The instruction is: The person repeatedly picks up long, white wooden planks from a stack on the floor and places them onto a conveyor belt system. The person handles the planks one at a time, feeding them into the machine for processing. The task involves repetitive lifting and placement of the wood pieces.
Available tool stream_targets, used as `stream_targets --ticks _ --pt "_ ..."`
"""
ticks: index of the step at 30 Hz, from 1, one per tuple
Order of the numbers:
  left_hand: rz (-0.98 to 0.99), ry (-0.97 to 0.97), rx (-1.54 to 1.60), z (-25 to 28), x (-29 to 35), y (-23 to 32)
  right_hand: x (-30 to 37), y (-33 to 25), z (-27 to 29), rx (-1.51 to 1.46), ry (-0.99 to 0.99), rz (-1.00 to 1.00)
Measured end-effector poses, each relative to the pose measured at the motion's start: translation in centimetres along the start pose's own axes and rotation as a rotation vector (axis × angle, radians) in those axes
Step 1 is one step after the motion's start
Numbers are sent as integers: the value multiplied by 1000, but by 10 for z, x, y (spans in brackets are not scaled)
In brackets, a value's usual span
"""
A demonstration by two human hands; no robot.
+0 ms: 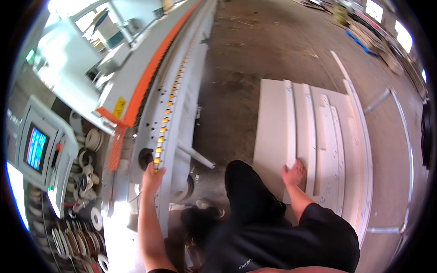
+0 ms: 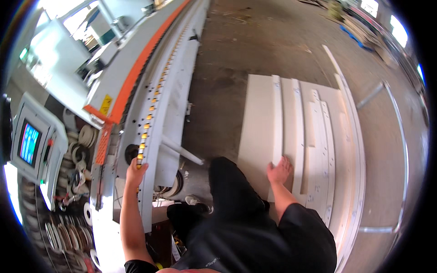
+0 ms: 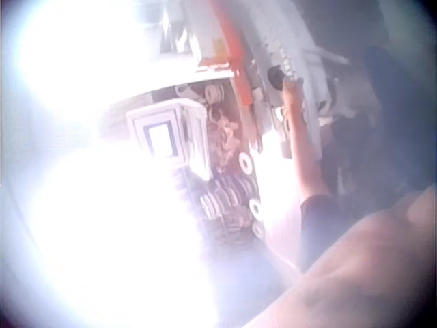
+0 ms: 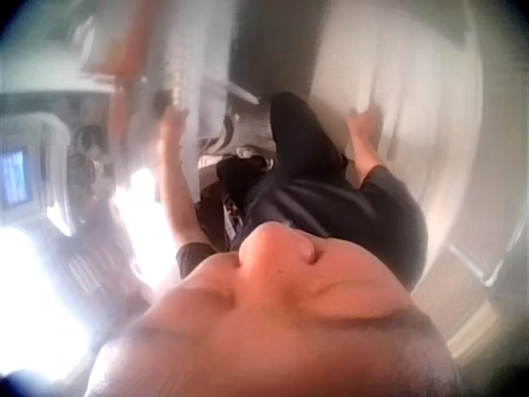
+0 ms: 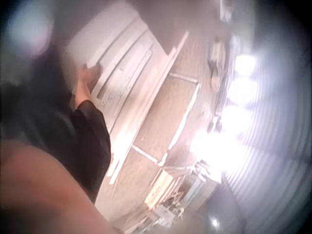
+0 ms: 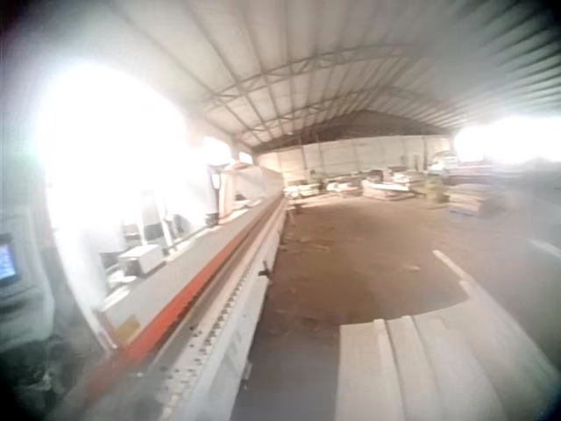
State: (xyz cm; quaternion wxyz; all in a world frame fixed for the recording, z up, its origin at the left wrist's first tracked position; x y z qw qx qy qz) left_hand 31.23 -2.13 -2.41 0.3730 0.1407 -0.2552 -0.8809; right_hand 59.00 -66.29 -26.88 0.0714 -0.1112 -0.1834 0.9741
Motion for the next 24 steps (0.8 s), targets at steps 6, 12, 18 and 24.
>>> stream_targets --ticks 6,12,18,24 --pt "214 -193 397 -15 -5 -39 -19 -7 1 -11 66 53" --pt "229 -229 478 -8 5 -27 -22 -6 1 23 69 75" --pt "181 -201 394 -5 1 -41 -19 -15 4 -9 59 50" --pt "164 -180 321 -5 0 -42 -15 -10 3 -16 89 60"
Point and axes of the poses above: each hand's wrist, its own x-axis away from the middle knuckle, its own z-axis out of the back of the hand, y = z × x, the point moved 9 cm from there along -x, towards the middle knuckle, and after that the axes turned 6 degrees about y, right-handed, at the moved point
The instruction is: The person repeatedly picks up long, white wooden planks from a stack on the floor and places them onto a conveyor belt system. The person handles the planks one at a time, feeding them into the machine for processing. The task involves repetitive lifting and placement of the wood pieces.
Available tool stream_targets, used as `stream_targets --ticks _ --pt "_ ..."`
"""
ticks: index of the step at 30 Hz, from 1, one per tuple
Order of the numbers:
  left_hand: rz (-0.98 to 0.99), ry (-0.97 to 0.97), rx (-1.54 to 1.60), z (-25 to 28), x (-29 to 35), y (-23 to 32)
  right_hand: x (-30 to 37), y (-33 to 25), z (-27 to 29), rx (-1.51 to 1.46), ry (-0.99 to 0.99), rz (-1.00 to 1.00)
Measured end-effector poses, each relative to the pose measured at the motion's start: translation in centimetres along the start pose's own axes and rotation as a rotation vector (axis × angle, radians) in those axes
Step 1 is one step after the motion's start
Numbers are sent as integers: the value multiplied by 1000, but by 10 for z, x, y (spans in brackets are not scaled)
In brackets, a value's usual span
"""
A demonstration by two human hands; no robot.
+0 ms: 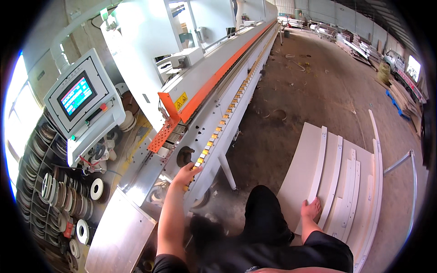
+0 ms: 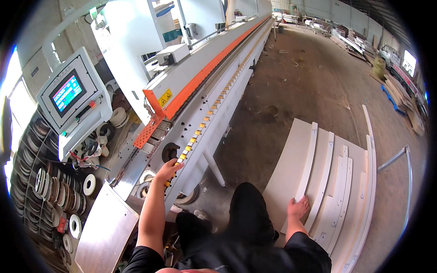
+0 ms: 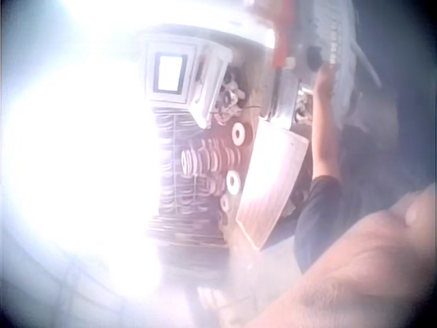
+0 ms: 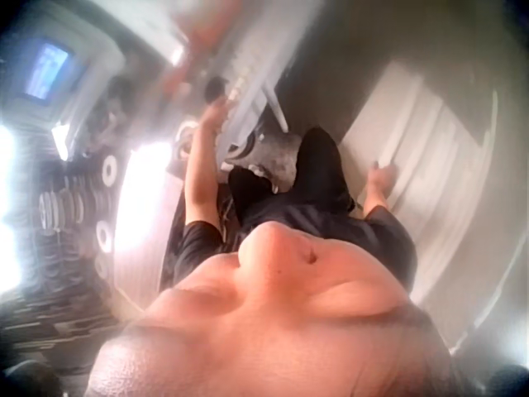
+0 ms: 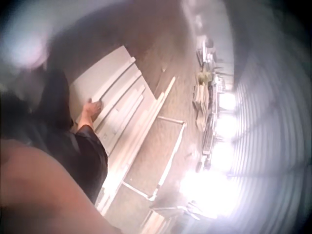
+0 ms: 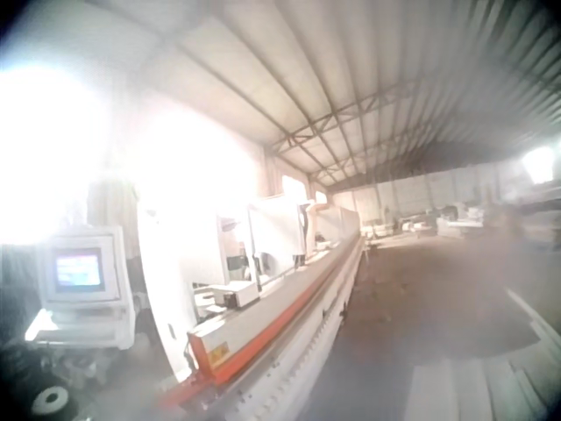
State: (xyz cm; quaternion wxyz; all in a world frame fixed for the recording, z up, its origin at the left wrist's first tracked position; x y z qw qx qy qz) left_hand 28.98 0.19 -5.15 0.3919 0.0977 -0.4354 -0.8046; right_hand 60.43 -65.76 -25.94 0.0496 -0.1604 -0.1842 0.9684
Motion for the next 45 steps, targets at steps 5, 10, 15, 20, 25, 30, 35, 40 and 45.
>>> stream_targets --ticks 5,10,15,20,25,30,35,40,45 --pt "63 85 208 -3 -9 -16 13 4 0 -33 -6 38" --pt "18 163 253 2 -9 -15 13 6 -1 -38 14 26" --pt "53 176 244 5 0 -9 16 4 1 -31 -16 13" --pt "0 209 245 10 -3 -8 17 0 4 -49 -19 7" --pt "22 181 401 -2 18 23 13 10 3 -29 -22 -4" --pt "108 153 374 4 30 28 14 4 4 -40 -11 1" --pt "27 154 373 6 26 28 15 3 4 -46 -4 -7" --pt "4 169 386 8 18 9 15 -1 0 -22 -49 -19" --pt "74 126 403 1 15 14 14 4 0 -22 -19 -1"
Point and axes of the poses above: each hand's wrist, its own x-axis away from the middle knuckle, its own z-axis out of the back of the hand, y = z × x, the point moved 9 cm from there along -x, towards the middle knuckle, and after that the axes turned 6 degrees about y, right-handed, at the moved point
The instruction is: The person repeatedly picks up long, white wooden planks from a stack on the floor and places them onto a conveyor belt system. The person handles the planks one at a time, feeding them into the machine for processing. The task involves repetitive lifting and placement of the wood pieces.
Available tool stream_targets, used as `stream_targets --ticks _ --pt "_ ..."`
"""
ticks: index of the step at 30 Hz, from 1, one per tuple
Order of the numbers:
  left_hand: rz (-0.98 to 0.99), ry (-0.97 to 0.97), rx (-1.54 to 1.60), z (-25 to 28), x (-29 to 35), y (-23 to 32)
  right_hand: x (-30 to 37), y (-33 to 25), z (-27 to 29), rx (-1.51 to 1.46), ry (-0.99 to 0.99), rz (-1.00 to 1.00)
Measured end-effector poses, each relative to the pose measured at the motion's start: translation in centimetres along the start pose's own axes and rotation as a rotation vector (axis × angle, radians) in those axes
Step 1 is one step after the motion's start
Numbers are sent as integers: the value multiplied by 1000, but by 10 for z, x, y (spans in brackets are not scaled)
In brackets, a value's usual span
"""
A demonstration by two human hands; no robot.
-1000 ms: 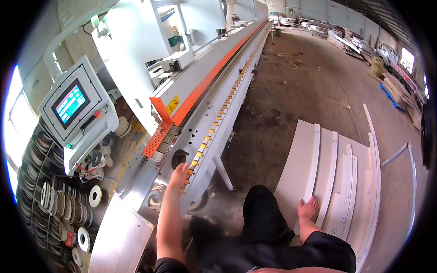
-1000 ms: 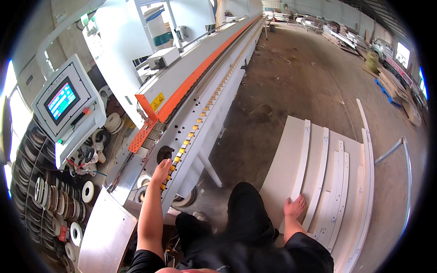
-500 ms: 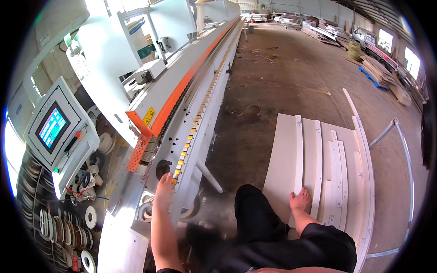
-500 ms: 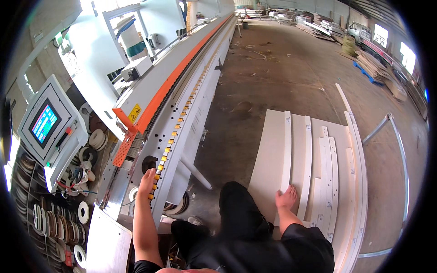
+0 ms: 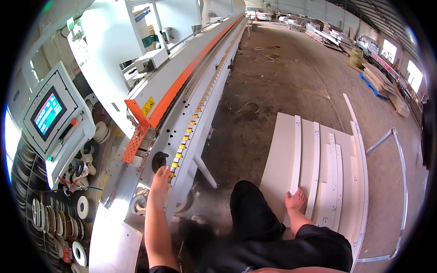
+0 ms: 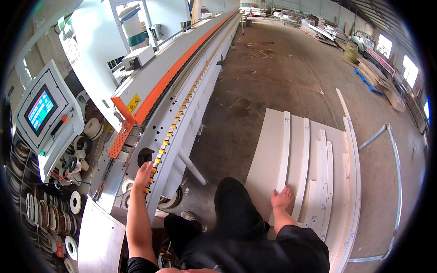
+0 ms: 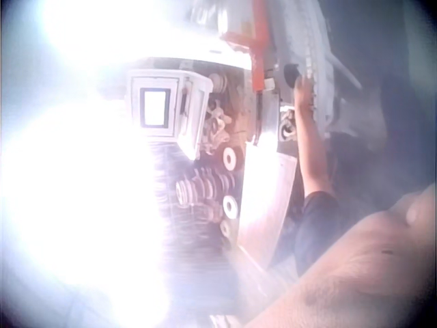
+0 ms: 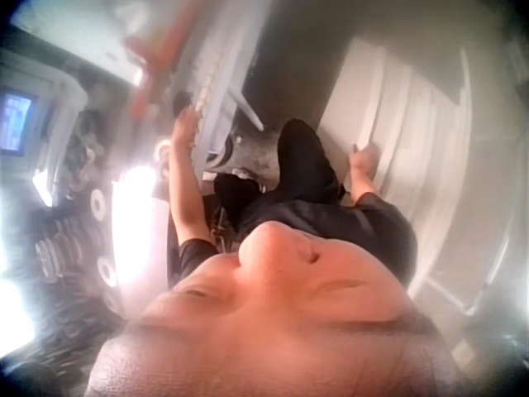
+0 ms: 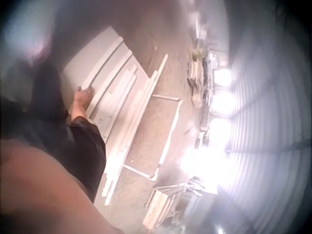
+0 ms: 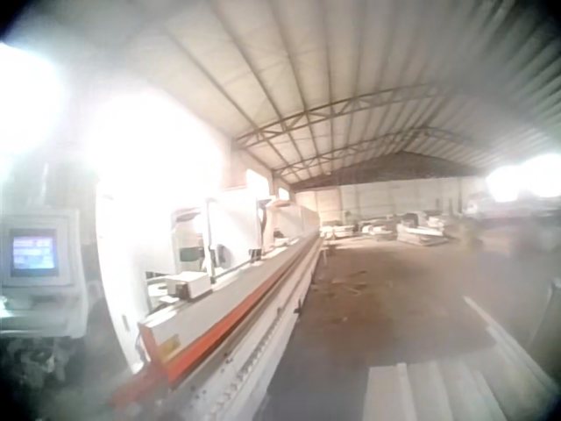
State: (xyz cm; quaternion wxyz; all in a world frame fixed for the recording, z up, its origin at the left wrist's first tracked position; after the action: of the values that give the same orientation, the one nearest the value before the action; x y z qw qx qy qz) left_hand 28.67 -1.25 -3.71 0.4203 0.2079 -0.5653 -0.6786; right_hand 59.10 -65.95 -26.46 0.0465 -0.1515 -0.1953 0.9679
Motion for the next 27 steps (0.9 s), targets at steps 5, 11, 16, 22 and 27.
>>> stream_targets --ticks 5,11,16,22,27 --pt "-41 -17 20 1 -5 -7 0 -1 -3 3 -18 8" --pt "-44 -2 -90 6 -15 -14 1 -1 -3 9 -1 1" --pt "-21 -15 -27 -1 -2 -4 1 1 -1 10 -1 -8" --pt "-5 -15 18 1 0 -3 2 -2 0 15 12 -1" --pt "-33 3 42 -2 1 1 0 -1 1 20 1 -1"
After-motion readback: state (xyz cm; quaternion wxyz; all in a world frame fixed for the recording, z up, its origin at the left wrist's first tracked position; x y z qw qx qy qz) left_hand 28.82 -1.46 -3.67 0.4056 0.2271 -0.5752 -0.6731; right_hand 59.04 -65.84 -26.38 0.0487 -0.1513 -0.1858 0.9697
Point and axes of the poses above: each hand's wrist, its own x-axis away from the middle knuckle, its own z-axis out of the back of the hand, y = z × x, the point moved 9 cm from there along -x, towards the middle knuckle, and after that the axes turned 6 degrees about y, right-handed, at the moved point
